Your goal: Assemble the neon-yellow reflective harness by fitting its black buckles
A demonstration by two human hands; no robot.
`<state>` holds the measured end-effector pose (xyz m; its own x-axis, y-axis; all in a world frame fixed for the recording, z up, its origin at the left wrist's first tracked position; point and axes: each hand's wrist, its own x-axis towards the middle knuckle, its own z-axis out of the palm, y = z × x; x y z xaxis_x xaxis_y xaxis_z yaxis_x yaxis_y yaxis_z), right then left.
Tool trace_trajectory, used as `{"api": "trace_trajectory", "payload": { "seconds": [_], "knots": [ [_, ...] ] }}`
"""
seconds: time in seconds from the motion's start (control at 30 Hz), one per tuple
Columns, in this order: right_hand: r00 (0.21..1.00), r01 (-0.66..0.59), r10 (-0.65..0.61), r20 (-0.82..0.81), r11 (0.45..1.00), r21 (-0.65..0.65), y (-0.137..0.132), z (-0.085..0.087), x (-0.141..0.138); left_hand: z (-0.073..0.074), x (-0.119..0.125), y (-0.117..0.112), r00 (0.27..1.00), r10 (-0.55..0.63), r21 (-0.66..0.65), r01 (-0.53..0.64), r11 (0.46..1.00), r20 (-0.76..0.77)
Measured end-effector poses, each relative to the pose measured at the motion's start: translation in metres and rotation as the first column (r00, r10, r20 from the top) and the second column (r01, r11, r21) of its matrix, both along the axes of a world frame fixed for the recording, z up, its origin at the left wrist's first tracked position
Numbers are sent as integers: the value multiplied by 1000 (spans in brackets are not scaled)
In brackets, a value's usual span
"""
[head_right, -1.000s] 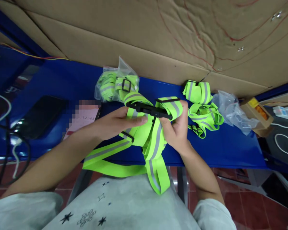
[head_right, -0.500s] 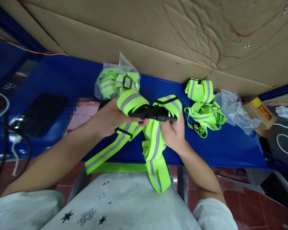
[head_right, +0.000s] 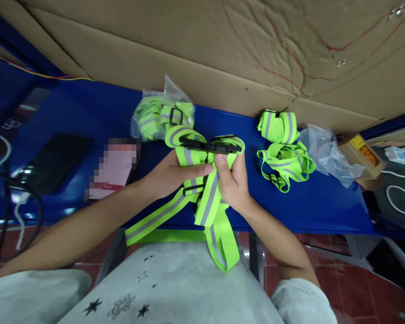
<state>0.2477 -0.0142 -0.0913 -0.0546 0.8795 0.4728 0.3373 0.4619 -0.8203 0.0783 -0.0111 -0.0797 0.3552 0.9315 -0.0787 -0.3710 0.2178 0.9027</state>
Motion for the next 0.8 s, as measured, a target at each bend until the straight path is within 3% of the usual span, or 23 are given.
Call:
{"api": "trace_trajectory", "payload": {
  "seconds": [0.2, 0.33, 0.43, 0.53, 0.6, 0.7, 0.8],
  "knots": [
    [1000, 4, -3, 28, 999, -47, 0, -3, -3, -8, 2, 0, 999, -43, 106, 45, 993, -18],
    [1000, -1, 0, -6, 998, -69, 0, -7, -4, -8, 2, 1, 995, -91, 62, 87, 994, 50],
    [997, -68, 65, -35, 992, -105, 2, -6, -1, -9, 0, 3, 992, -107, 32, 105, 994, 69],
    [984, -175, 174, -22, 977, -122, 7, 7, 10, -9, -1, 3, 999, -45, 19, 45, 999, 16],
    [967, -252, 255, -2, 955, -158, 11, 19, 20, -8, 0, 1, 999, -54, -43, 54, 998, 2],
    [929, -359, 368, -30, 881, -310, 15, 34, 31, -7, 2, -2, 996, -89, -204, 93, 974, 27],
    [934, -356, 324, -150, 813, -460, 18, 42, 34, -9, 3, -3, 999, -44, -267, 35, 963, -26]
  ]
}}
